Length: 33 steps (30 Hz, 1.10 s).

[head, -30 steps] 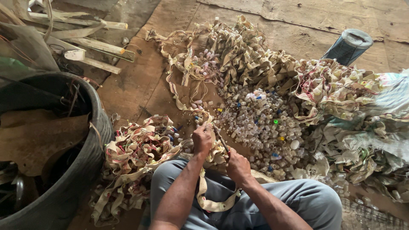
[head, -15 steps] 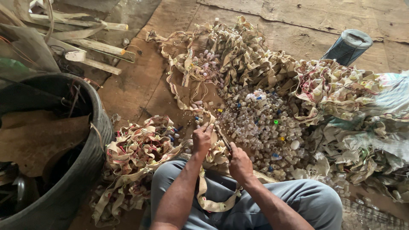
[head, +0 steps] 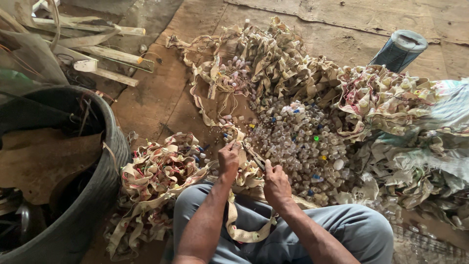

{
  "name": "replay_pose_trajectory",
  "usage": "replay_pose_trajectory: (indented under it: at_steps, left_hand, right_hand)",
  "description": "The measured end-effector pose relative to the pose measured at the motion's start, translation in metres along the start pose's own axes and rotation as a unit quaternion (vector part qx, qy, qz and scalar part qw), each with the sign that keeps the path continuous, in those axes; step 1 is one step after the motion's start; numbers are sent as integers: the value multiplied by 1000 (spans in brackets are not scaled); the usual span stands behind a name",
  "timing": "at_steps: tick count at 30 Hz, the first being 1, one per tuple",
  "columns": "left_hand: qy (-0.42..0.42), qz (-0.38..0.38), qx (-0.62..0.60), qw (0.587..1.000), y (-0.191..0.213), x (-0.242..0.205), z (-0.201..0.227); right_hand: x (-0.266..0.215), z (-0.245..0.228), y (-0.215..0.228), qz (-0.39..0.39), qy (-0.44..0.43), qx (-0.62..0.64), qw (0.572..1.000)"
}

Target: The person sits on the floor and uses shears to cut small plastic connectors off a long, tangled wire harness. The cut pieces fall onto a pile on the floor.

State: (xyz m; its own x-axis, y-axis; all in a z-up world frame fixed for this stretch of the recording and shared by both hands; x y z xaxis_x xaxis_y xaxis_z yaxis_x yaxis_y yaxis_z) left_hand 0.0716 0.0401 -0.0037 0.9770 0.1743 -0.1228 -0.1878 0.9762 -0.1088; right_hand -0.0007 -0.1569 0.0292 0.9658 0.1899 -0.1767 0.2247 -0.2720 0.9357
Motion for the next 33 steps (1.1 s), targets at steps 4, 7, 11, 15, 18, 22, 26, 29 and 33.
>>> replay_pose_trajectory:
  at_steps: [4,7,11,15,18,22,26,29,33]
  left_hand:
    - [-36,-12,-18,999,-2,1,8]
    - [-40,-10,102,994,-1,-5,15]
    - [-41,-11,97,994,-2,-9,23]
    - [-26,-11,89,996,-1,-9,20]
    - [-35,-14,73,997,-1,-4,10]
    - [-23,-4,-11,1000,0,9,-14]
    - [-39,-32,-45,998,0,13,-24]
    - [-12,-73,-226,971,-10,9,-27]
    - [60,-93,-340,934,-17,4,-24]
  right_hand:
    - [1,2,1,-7,-11,8,1000]
    - [1,0,3,9,9,1,1000]
    - [2,1,1,-2,-7,-55,998]
    - [-3,-9,22,109,27,-106,988]
    - [2,3,-2,-65,-11,34,997]
    - [5,-1,3,-27,24,80,996]
    - [14,8,-11,-49,1,220,974]
    - [18,13,-21,-62,-4,326,943]
    - [20,24,-45,-137,-75,568,808]
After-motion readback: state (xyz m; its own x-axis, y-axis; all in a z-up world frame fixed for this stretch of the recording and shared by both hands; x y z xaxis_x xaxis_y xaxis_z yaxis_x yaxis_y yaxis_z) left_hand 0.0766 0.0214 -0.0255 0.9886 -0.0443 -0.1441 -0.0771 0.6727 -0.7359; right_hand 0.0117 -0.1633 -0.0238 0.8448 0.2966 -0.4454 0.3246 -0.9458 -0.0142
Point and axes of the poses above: each hand's wrist, its own x-axis towards the middle knuckle, its own y-axis out of the back of the hand, z = x × y, the point moved 8 cm from there along x, towards the middle knuckle, and after that the axes turned 11 degrees about -z, right-handed, at the moved point
